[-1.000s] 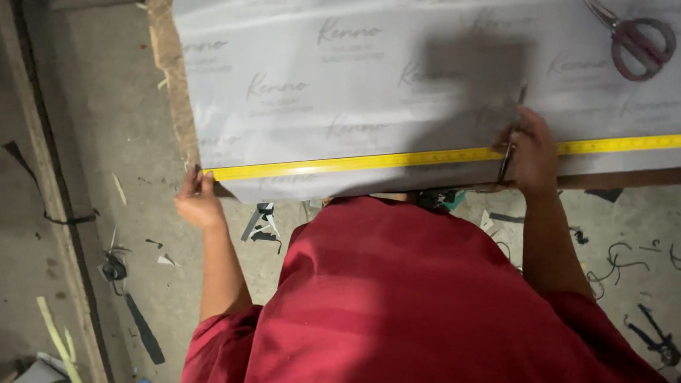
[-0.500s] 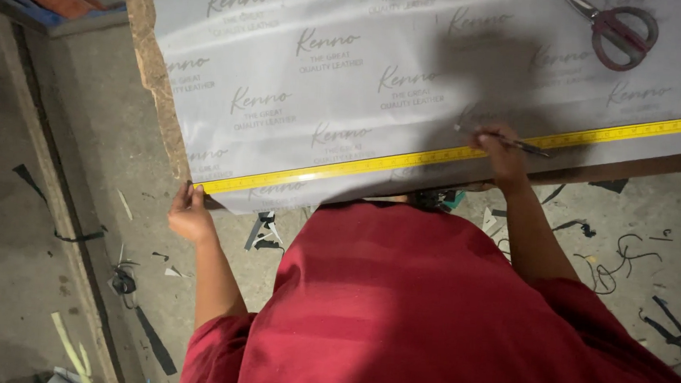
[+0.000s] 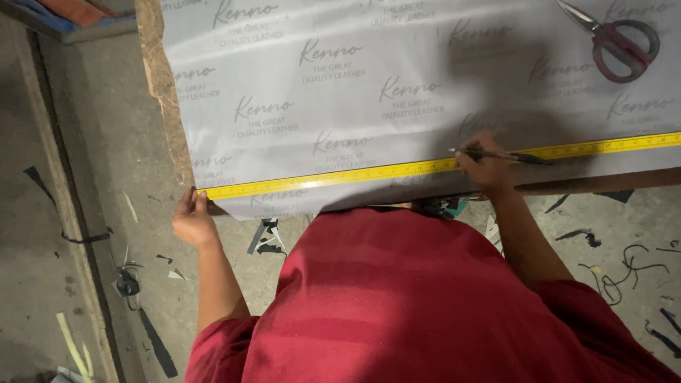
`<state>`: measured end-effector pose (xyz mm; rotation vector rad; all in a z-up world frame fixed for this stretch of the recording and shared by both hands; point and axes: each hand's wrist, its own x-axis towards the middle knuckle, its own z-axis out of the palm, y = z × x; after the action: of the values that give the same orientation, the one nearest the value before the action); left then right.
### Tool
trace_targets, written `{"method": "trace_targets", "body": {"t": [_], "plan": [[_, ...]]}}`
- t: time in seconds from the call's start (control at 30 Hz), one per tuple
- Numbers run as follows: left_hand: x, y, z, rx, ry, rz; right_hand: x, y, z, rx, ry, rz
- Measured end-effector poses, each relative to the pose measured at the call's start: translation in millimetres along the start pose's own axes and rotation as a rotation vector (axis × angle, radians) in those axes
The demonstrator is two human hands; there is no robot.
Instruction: Measuring, marking, and cutting upholstery material using a ruler, pen, and scissors on a work surface.
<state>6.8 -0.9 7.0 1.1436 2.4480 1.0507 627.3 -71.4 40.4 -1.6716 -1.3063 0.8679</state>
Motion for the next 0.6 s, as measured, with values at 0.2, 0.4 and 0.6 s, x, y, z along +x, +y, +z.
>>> {"method": "trace_targets", "body": {"t": [0.2, 0.4, 0.6], "plan": [[-0.2, 2.3, -2.3, 0.040, 0.008, 0.010, 3.5, -11.4, 23.5, -0.046, -0.102, 0.220], [0.1, 0.5, -1.2, 0.036, 0.015, 0.001, 10.8, 47.9, 32.2, -0.310, -0.088, -0.006], [-0.5, -4.7, -0.5, 0.038, 0.014, -0.002, 12.8, 44.6, 29.6, -0.601, -0.177, -0.251]]}}
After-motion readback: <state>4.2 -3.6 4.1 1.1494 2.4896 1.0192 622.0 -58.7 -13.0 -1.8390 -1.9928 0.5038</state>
